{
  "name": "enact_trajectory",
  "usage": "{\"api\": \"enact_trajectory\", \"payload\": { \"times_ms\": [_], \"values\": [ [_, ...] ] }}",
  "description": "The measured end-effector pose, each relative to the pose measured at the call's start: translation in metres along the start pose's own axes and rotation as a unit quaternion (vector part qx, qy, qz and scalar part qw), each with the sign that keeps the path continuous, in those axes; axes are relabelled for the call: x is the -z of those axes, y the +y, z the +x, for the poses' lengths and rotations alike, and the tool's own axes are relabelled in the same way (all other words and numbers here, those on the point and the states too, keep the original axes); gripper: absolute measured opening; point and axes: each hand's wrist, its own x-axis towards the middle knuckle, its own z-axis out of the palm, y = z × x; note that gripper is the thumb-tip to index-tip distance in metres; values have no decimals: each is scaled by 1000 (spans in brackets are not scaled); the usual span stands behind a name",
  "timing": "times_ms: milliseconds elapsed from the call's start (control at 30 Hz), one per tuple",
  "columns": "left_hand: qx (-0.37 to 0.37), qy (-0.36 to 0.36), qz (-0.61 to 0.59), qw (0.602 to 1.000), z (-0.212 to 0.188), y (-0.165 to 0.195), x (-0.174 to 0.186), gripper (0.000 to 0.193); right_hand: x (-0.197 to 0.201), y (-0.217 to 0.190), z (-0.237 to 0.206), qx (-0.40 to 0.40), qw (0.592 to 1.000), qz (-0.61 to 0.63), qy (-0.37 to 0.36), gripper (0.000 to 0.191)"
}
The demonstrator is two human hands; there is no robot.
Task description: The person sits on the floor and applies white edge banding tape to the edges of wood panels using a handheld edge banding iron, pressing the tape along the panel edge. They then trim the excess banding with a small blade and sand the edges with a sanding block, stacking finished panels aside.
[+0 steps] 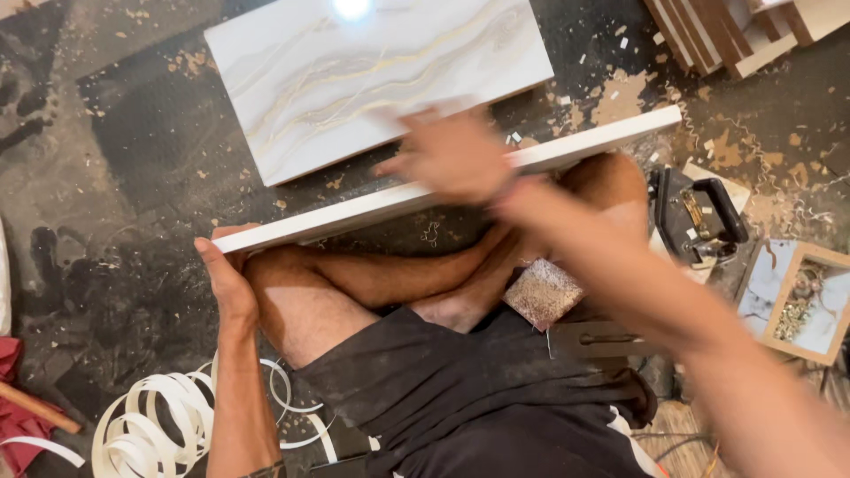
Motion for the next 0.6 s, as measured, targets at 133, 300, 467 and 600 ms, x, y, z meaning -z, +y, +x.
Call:
{"api": "enact_trajectory", "payload": {
  "times_ms": [133,300,467,600],
  "values": [
    [1,-11,-58,998,6,-1,-3,79,-56,-110,48,172,977,-30,119,88],
    [-22,2,-76,997,2,19,3,82,-46,-57,30,193,979,-69,15,89],
    [-210,114,243,940,2,86,9,61,4,116,-58,187,960,-171,119,87],
    [-252,20,486,837,53,128,-24,53,-10,230,-84,28,993,4,113,89]
  ]
}}
